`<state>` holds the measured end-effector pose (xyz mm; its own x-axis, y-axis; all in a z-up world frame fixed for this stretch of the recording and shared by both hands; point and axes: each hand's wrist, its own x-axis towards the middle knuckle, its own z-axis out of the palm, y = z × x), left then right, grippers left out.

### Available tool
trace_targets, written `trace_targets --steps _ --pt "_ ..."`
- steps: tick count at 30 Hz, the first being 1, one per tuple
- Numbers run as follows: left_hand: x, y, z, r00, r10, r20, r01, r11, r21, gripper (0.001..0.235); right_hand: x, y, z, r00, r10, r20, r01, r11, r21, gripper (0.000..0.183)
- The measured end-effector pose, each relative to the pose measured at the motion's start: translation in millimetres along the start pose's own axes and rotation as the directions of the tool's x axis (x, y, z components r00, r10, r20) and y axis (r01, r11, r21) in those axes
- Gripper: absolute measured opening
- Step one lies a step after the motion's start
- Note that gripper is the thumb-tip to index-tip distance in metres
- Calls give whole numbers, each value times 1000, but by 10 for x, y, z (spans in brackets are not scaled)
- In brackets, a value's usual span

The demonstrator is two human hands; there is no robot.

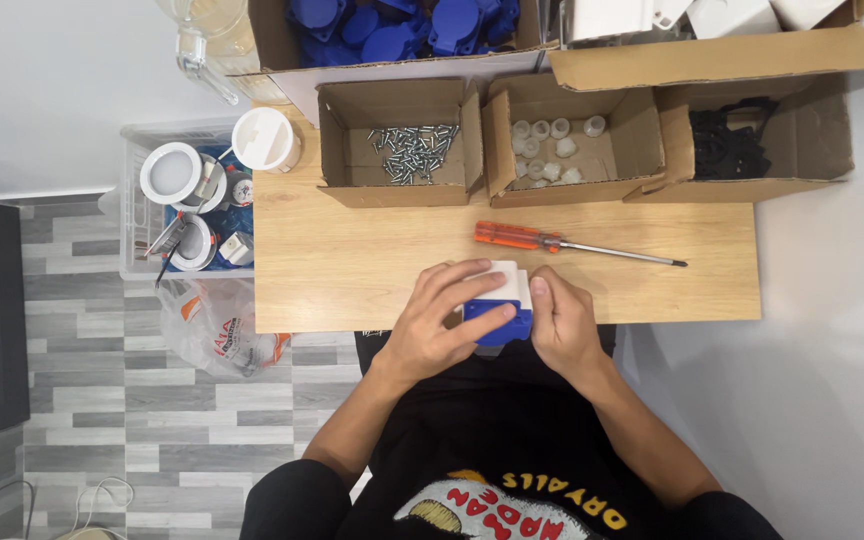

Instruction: The person assembles a blue electrical socket into a white wall box. They insert the socket, add a white plastic spacer, and then use a screwdriver to secure the assembly with screws from a nearby box.

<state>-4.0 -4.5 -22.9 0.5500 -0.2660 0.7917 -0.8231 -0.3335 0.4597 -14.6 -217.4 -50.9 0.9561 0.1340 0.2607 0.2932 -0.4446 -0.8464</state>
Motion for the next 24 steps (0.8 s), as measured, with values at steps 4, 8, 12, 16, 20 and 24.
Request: trace_targets --steps 4,8,12,16,20,24 --pt "29 54 22 999 34 -13 -33 998 59 32 -5 37 16 997 78 15 -79 994 71 49" --pt "14 70 27 993 114 21 -116 979 165 23 63 -15 -35 941 305 145 -330 921 206 63" --pt "48 98 10 985 169 18 -170 970 174 23 -16 114 20 863 466 193 -504 785 360 68" --pt "10 24 -58 990 134 55 -140 980 140 24 149 -15 -175 868 420 264 -471 865 173 78" --pt "-7 -50 -121 991 -68 115 67 998 10 49 399 -145 -354 983 -151 100 175 933 -313 17" --pt "37 -54 -139 983 -165 81 169 985 -45 48 638 -121 -414 897 -384 217 439 726 -529 30"
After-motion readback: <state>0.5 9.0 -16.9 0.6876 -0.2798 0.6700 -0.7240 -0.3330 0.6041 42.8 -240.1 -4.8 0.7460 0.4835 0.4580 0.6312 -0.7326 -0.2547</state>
